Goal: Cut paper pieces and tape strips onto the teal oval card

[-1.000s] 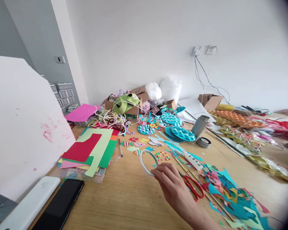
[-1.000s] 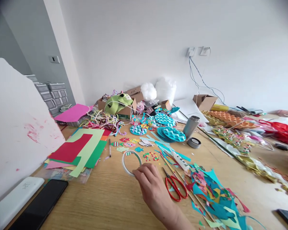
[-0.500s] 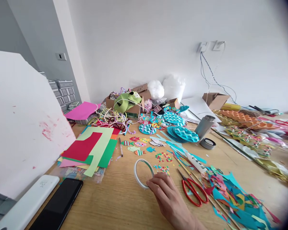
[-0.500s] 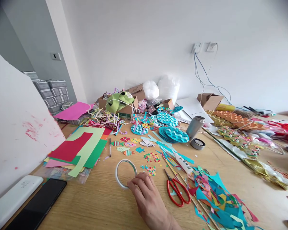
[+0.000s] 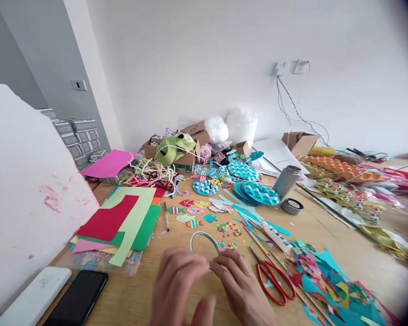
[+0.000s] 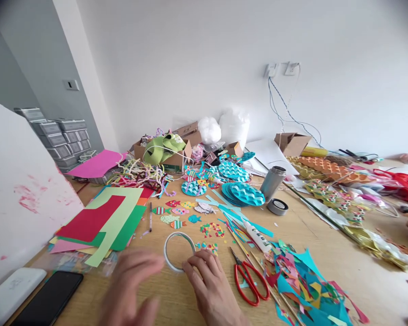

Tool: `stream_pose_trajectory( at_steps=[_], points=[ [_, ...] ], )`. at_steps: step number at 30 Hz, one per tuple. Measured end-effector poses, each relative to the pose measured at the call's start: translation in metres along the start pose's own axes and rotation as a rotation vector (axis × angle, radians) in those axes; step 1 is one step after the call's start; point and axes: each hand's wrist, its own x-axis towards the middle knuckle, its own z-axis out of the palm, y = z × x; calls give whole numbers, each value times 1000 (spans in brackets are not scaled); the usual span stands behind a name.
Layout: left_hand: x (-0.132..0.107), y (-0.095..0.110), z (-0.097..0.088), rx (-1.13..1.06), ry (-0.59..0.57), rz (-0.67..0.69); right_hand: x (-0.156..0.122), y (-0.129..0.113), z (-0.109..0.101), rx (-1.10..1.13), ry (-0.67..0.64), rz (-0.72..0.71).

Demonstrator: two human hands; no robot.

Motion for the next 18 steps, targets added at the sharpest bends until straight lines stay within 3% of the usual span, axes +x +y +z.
stream_pose_trajectory(
  at_steps=[3, 6, 15, 18],
  points=[
    [9, -13, 36, -44, -187, 76, -1, 2, 1, -1, -1, 38],
    [0, -22, 59, -62, -261, 78, -1, 4, 1, -2, 12, 43],
    [-23, -31, 66, -83, -310, -29, -4, 10, -4, 10, -31, 101],
    [-24, -34, 69, -173, -293, -84, -4, 9, -5, 53, 16, 140]
  ],
)
